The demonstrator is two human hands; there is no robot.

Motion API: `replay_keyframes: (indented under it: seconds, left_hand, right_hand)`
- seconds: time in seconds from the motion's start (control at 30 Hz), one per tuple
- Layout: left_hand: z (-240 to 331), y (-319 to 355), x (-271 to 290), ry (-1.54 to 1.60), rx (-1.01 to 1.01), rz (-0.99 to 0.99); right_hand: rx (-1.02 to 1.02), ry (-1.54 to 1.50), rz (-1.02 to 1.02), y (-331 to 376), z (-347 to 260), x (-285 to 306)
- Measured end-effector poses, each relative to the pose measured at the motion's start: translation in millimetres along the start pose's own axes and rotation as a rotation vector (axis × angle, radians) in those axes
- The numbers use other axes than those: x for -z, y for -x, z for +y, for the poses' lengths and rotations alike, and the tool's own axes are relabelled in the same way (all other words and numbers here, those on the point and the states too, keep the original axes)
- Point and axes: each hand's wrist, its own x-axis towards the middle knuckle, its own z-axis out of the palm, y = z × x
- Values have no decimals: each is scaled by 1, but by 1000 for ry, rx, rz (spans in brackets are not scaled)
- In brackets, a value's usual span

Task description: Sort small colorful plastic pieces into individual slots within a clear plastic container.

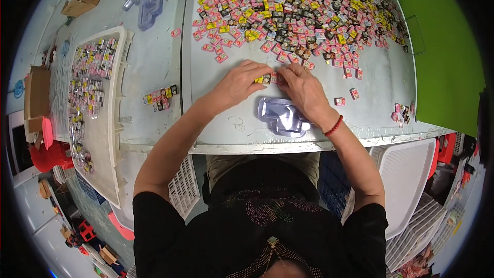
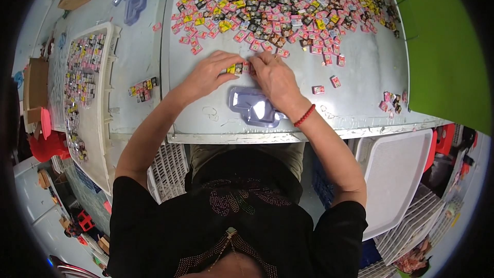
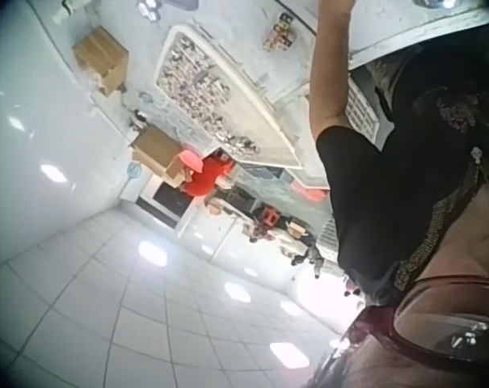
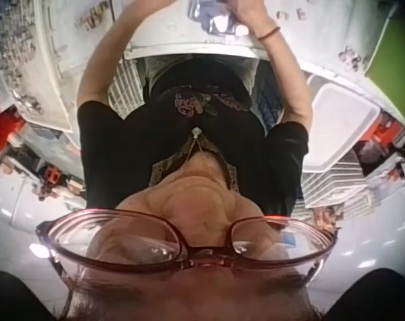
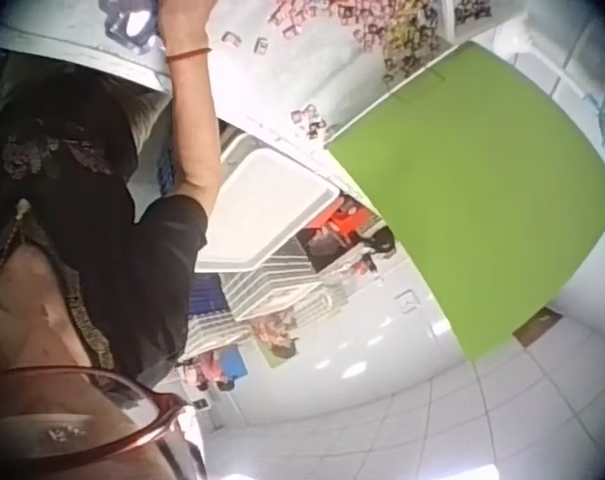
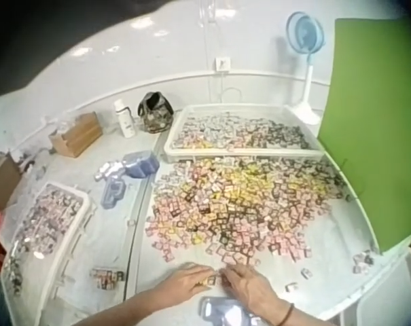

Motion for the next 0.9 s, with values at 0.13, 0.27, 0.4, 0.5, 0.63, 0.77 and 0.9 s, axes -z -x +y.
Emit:
replay_keyframes:
  seconds: [0.13, 0.27, 0.4, 0.5, 0.63, 0.77, 0.9]
  left_hand:
    - [10, 3, -3, 26, 49, 63]
    - [8, -4, 12, -13, 77, 135]
    - [-1, -32, 8, -112, 42, 152]
    - [2, -72, -5, -145, -59, 183]
    - [-8, -97, -26, -291, -46, 149]
    - [-13, -100, -24, -305, -84, 173]
    - [-35, -103, 2, -176, 49, 373]
  right_hand:
    - [13, -43, 11, 4, -3, 9]
    - [-15, -69, 120, 18, 12, 24]
    - [-215, -5, 218, 23, 32, 34]
    - [-158, 60, 295, 5, 29, 35]
    - [-141, 269, 267, -18, 37, 14]
    - [-55, 387, 315, -26, 43, 14]
    - [-138, 428, 227, -30, 47, 19]
